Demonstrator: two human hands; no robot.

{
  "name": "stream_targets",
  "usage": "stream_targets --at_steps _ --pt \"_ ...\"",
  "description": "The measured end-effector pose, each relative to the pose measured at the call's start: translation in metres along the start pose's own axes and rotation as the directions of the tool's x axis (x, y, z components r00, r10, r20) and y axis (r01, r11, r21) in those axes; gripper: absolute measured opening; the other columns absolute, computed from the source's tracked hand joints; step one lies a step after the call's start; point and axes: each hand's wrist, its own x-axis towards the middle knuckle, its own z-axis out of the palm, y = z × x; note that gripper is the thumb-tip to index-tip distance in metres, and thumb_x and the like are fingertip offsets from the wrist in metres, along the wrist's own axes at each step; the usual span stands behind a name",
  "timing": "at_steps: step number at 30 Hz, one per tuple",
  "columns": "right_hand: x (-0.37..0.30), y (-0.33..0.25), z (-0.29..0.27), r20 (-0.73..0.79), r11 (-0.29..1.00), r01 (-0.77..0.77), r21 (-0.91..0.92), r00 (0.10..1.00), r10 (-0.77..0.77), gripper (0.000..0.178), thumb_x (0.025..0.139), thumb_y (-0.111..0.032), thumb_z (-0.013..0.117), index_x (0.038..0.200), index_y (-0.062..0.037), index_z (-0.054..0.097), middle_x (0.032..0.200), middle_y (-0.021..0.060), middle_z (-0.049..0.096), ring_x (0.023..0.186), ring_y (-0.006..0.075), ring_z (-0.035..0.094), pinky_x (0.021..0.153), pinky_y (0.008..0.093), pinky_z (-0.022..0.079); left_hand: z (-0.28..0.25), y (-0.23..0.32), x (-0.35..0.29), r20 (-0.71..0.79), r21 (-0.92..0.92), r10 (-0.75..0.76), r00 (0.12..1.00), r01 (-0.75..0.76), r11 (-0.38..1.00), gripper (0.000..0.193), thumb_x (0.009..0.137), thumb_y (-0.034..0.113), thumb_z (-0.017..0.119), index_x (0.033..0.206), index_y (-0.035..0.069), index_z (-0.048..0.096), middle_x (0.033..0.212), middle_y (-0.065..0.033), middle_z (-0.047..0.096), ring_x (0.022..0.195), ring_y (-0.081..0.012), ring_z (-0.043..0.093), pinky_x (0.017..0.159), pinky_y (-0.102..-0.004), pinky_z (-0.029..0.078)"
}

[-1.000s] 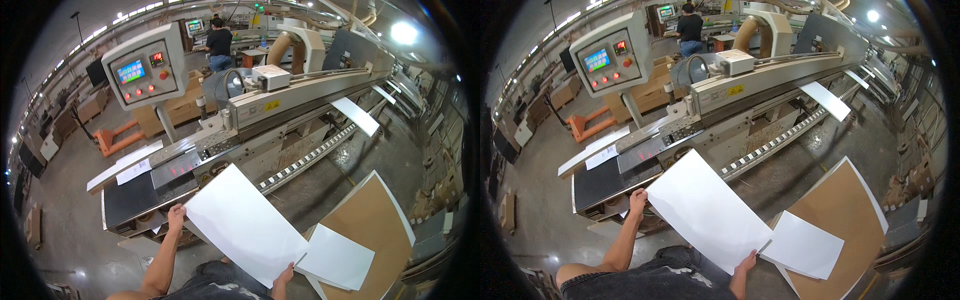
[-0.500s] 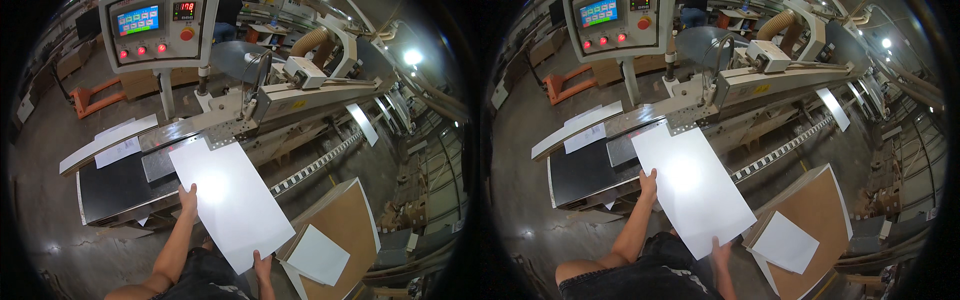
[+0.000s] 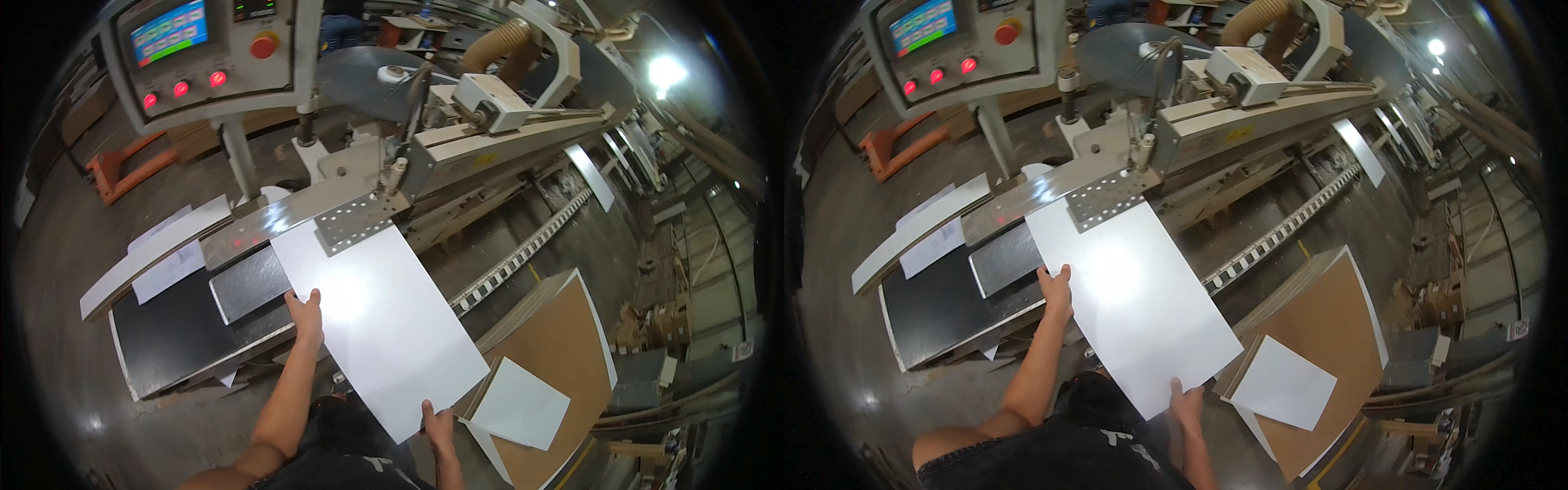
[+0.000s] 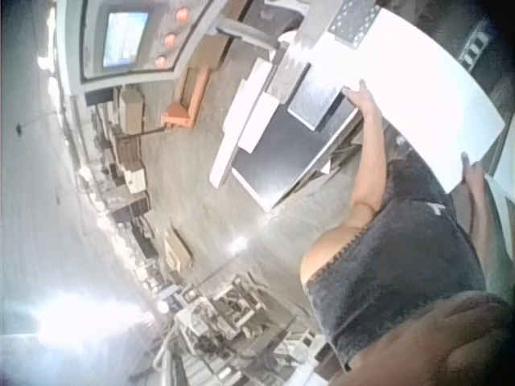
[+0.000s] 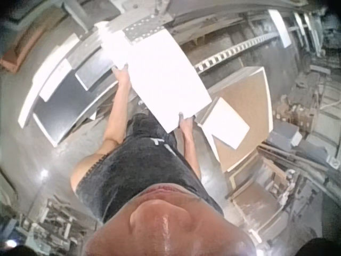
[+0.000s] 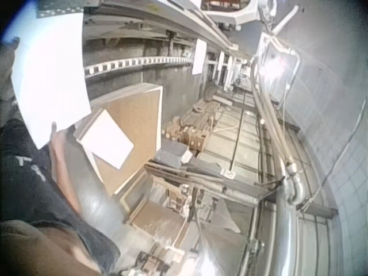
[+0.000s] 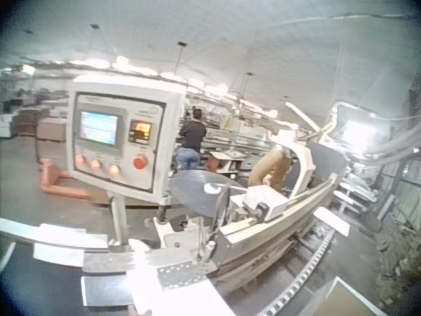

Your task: The person repeatedly picks up white rectangular panels from a stack, places them onto a conveyor or machine table, and then retrieves them to return to the stack. The person also briefly handles a brown cardboard sheet at the end.

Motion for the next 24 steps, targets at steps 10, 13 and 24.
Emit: stream_targets --at_steps 10,13,24 --pt "0.118 0.026 -0.042 -0.190 0.979 0.094 -0.181 0.973 -0.128 0.050 0.092 -0.035 0.069 0.120 0.0060 0.060 0.097 0.0159 0.069 0.083 0.0238 0.068 0.068 0.0374 0.053 0.122 -0.068 0.037 -0.066 0.227 0.272 0.960 -0.251 0.941 0.065 0.092 0.007 0.069 0.145 -0.006 0.033 0.143 -0.0290 0.047 0.125 -0.0397 0.054 0.108 -0.0423 0.043" --pt "0.099 -0.012 -0.051 -0.135 0.985 -0.031 0.169 0.989 0.054 0.043 0.093 -0.035 0.071 0.109 0.0043 0.062 0.084 0.0100 0.067 0.063 0.0145 0.063 0.052 0.0298 0.050 0.155 -0.020 -0.008 -0.048 0.269 0.052 0.998 -0.037 0.962 0.061 0.097 0.014 0.061 0.144 -0.008 0.029 0.138 -0.0369 0.047 0.120 -0.0489 0.056 0.103 -0.0504 0.049" --pt "0.073 0.009 -0.096 0.177 0.859 -0.228 0.459 0.971 0.163 0.028 0.101 -0.030 0.058 0.111 -0.0041 0.061 0.095 0.0103 0.073 0.072 0.0163 0.071 0.056 0.0266 0.050 0.209 -0.044 -0.060 0.255 0.520 0.372 0.893 -0.451 0.726 0.059 0.094 0.004 0.052 0.144 -0.007 0.023 0.138 -0.0306 0.037 0.122 -0.0417 0.047 0.104 -0.0471 0.042"
